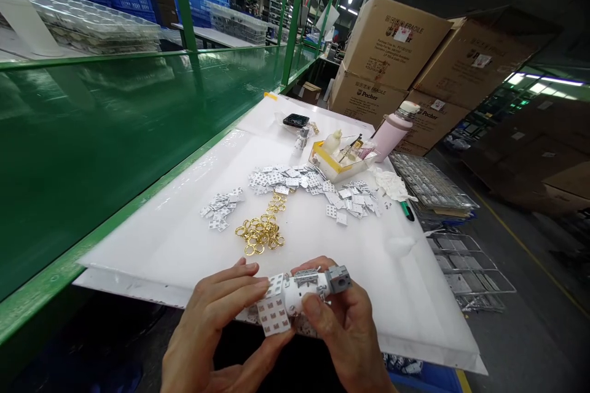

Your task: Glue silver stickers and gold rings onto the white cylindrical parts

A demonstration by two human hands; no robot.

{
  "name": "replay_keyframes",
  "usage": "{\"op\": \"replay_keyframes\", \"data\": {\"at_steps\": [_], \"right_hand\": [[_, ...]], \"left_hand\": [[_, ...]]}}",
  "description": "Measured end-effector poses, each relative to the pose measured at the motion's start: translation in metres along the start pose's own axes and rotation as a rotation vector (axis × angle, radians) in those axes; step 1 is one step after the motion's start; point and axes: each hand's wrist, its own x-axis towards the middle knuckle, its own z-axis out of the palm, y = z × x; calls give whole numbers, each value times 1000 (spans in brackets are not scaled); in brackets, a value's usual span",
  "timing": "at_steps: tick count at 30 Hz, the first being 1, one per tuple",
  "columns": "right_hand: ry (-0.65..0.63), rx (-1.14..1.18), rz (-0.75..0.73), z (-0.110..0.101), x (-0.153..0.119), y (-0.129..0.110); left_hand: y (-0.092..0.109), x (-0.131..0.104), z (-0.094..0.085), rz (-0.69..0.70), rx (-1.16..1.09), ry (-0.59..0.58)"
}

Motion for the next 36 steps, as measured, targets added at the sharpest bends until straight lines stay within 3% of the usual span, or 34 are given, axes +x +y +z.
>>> {"op": "replay_keyframes", "data": {"at_steps": [6, 14, 23, 32, 36], "right_hand": [[28, -55, 27, -1, 1, -2], [-34, -239, -78, -9, 3, 3], [-5, -189, 32, -3, 2, -3], [-106, -179, 109, -12, 9, -11], [-57, -164, 136, -17, 11, -13]], "left_hand": [[3, 1, -5, 6, 111, -86], [7, 6, -6, -22, 195, -124], [9, 9, -8, 17, 132, -133], [4, 7, -4, -129, 76, -156], [6, 9, -5, -111, 94, -191]]}}
